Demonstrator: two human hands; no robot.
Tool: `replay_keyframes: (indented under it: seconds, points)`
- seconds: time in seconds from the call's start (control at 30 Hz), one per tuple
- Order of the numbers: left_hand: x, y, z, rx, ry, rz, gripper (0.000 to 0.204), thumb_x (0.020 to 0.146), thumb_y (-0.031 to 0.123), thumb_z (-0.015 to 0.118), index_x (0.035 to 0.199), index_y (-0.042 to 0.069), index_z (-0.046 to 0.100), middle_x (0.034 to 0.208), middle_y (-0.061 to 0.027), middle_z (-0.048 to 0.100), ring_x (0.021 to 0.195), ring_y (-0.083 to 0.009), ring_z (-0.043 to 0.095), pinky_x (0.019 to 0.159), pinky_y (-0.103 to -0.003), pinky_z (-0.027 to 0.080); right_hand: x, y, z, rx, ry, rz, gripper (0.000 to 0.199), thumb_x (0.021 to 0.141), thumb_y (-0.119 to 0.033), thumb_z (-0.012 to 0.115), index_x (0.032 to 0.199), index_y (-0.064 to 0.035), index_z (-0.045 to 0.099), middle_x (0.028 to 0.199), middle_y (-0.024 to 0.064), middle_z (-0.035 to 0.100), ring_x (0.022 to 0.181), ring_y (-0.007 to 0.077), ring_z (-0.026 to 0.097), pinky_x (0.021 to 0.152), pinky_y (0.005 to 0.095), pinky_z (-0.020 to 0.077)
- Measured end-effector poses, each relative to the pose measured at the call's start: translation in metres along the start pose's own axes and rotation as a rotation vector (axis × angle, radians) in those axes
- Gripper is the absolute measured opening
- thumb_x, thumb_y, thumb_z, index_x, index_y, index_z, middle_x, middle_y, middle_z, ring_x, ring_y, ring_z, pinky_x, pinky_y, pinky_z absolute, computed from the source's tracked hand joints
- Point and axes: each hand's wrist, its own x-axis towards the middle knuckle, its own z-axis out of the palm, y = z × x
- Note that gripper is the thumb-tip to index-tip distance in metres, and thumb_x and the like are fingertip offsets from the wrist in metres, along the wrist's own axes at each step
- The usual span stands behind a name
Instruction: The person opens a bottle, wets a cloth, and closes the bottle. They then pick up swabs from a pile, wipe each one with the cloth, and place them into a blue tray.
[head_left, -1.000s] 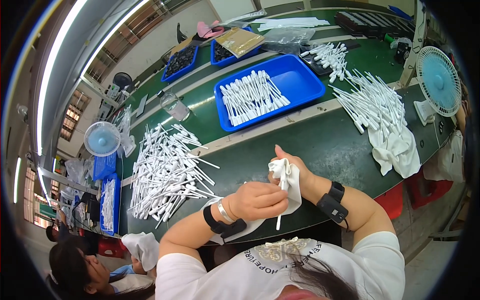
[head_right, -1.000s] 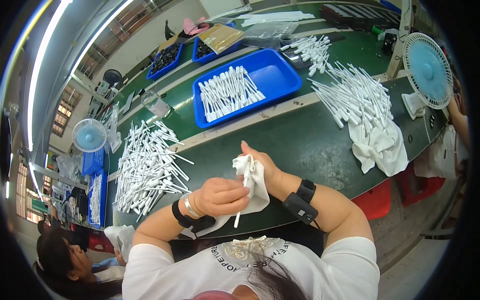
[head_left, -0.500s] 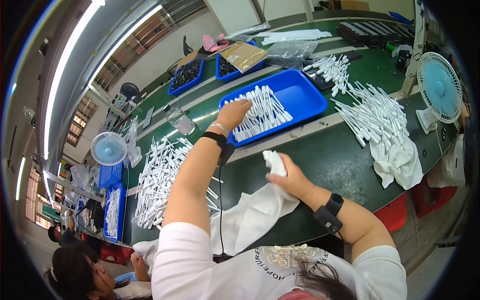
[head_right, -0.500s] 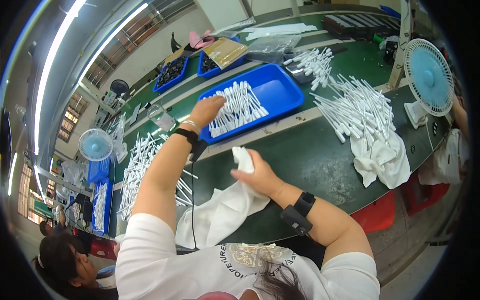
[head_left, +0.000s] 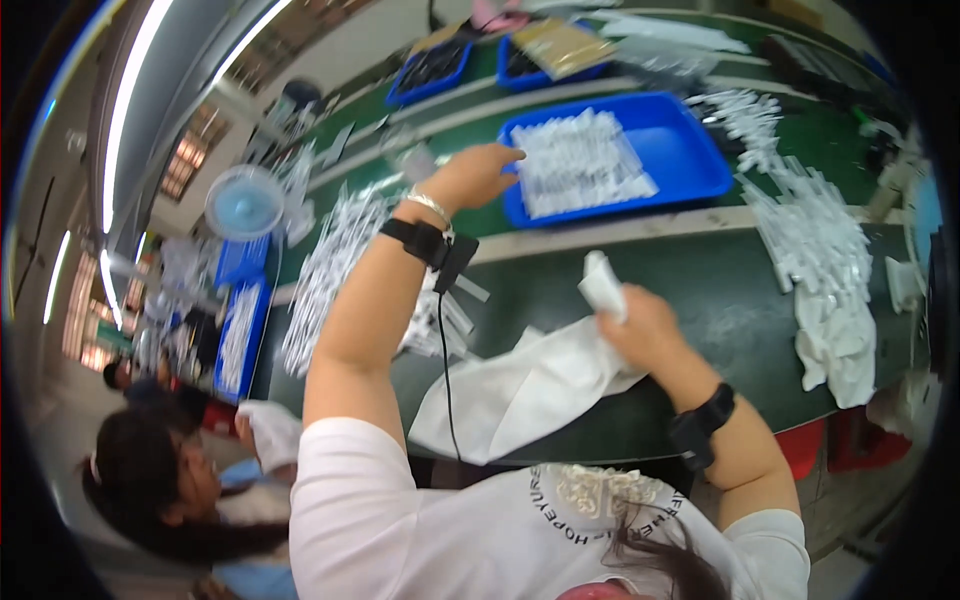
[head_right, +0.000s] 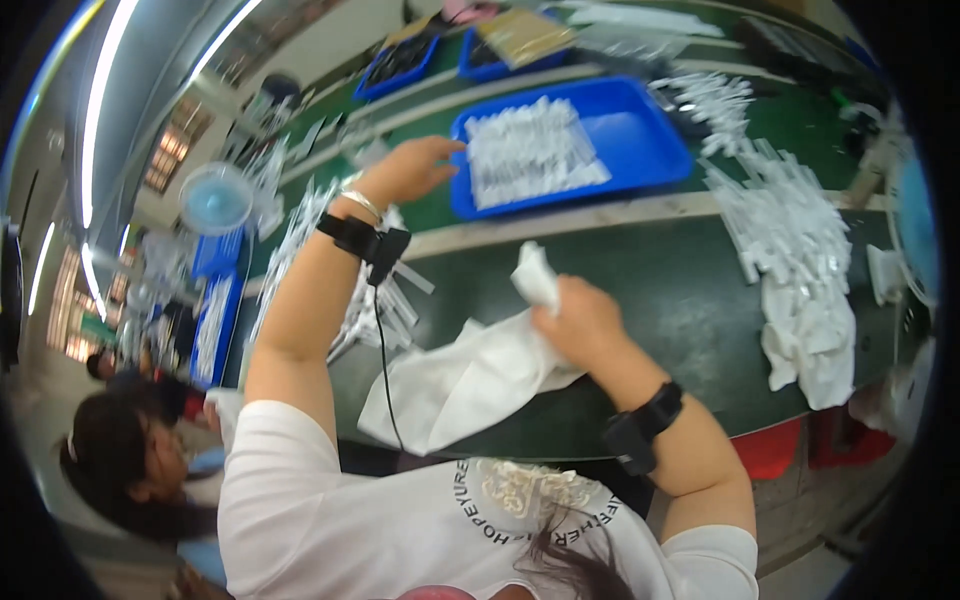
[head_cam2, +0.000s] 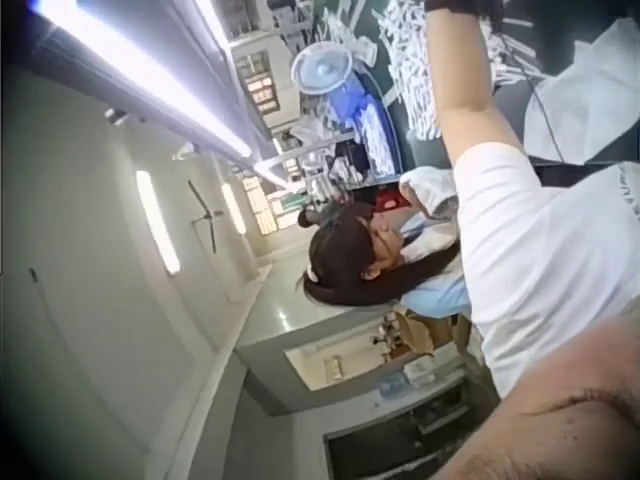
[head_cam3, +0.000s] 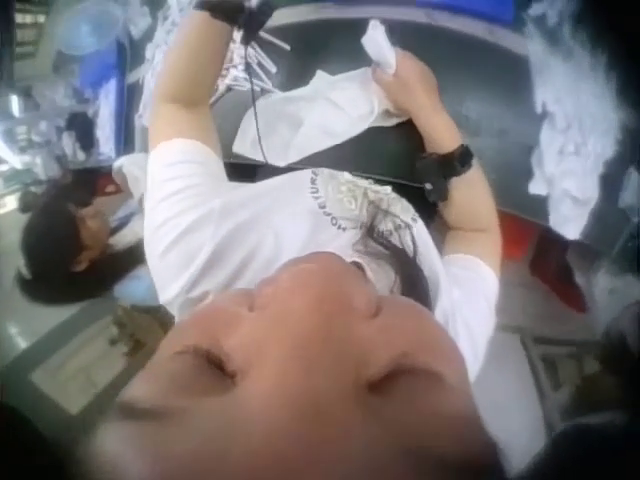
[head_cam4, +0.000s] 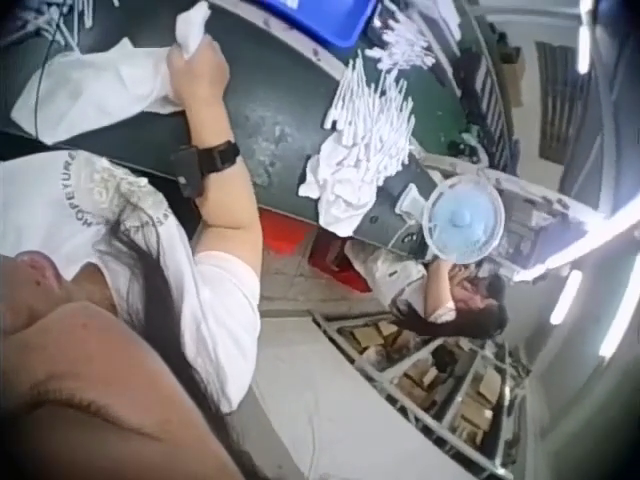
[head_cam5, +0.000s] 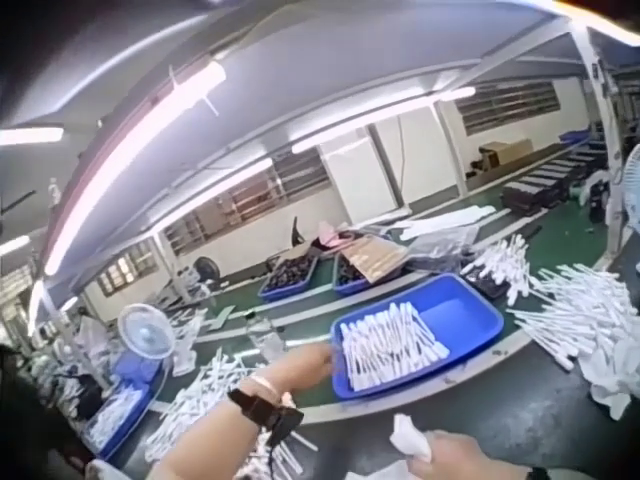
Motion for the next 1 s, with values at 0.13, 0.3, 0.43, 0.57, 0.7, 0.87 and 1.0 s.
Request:
replay_keyframes:
  seconds: [0.13,0.3,0.43,0.57,0.7,0.87,1.0]
  points:
    - [-0.094,-0.002,-0.031,-0.196,-0.374,-0.212,0.025,0.077,0.017,0.055,0.098,0.005,0.062,0.092,-0.015,0.063,0.087,-0.0295,0.06,0.075,-0.037,0.046,0.004,-0.001,0.0,0.827,-0.275,0.083,0.036,0.071,-0.012,0.054,0.104,0.0012,0.053,0.095,0.0105,0.059,0.085,0.0216,0.057,0.075,0.0309,0.0447]
    - [-0.163,-0.014,-0.005,-0.15,-0.269,-0.288,0.02,0.077,0.018,0.055,0.09,0.008,0.065,0.085,-0.0126,0.064,0.081,-0.0283,0.061,0.071,-0.037,0.047,0.002,-0.012,0.001,1.046,-0.348,0.194,0.038,0.072,-0.008,0.053,0.11,0.0003,0.051,0.097,0.0057,0.056,0.089,0.0156,0.053,0.079,0.0278,0.0423]
    - [-0.174,-0.038,0.032,0.056,0.023,-0.353,0.017,0.076,0.017,0.055,0.086,0.01,0.066,0.082,-0.0118,0.064,0.08,-0.0291,0.06,0.07,-0.037,0.048,0.002,-0.013,0.007,0.856,-0.295,0.139,0.031,0.077,-0.007,0.052,0.106,0.0002,0.053,0.095,0.0057,0.057,0.087,0.0136,0.053,0.077,0.0267,0.0424]
    - [-0.157,-0.058,0.046,0.062,-0.037,-0.402,0.016,0.074,0.011,0.058,0.087,0.008,0.065,0.084,-0.0112,0.064,0.079,-0.0303,0.06,0.071,-0.036,0.047,-0.004,-0.014,0.006,0.665,-0.285,0.032,0.026,0.079,-0.009,0.053,0.103,-0.0002,0.055,0.093,0.0054,0.059,0.085,0.0131,0.054,0.076,0.0268,0.0426]
    - [-0.148,-0.062,0.046,0.068,-0.153,-0.472,0.018,0.073,0.012,0.059,0.089,0.01,0.065,0.086,-0.0113,0.064,0.08,-0.03,0.06,0.072,-0.036,0.047,-0.002,-0.017,0.004,0.658,-0.272,0.028,0.024,0.079,-0.012,0.056,0.101,-0.0004,0.057,0.091,0.0052,0.06,0.083,0.0131,0.054,0.075,0.0273,0.043]
    - [-0.15,-0.065,0.042,0.025,-0.209,-0.316,0.02,0.075,0.014,0.055,0.092,0.013,0.065,0.088,-0.0095,0.064,0.082,-0.0284,0.06,0.072,-0.037,0.048,-0.002,-0.014,0.004,0.619,-0.27,0.022,0.026,0.079,-0.012,0.057,0.102,-0.0005,0.057,0.092,0.0056,0.06,0.084,0.0133,0.055,0.075,0.0275,0.043]
    - [-0.148,-0.063,0.043,0.041,-0.236,-0.266,0.019,0.072,0.013,0.059,0.09,0.01,0.065,0.085,-0.0125,0.063,0.081,-0.0298,0.059,0.072,-0.036,0.047,-0.001,-0.016,0.003,0.594,-0.267,0.026,0.026,0.079,-0.013,0.057,0.102,-0.0005,0.057,0.093,0.006,0.06,0.085,0.0142,0.055,0.076,0.0279,0.043]
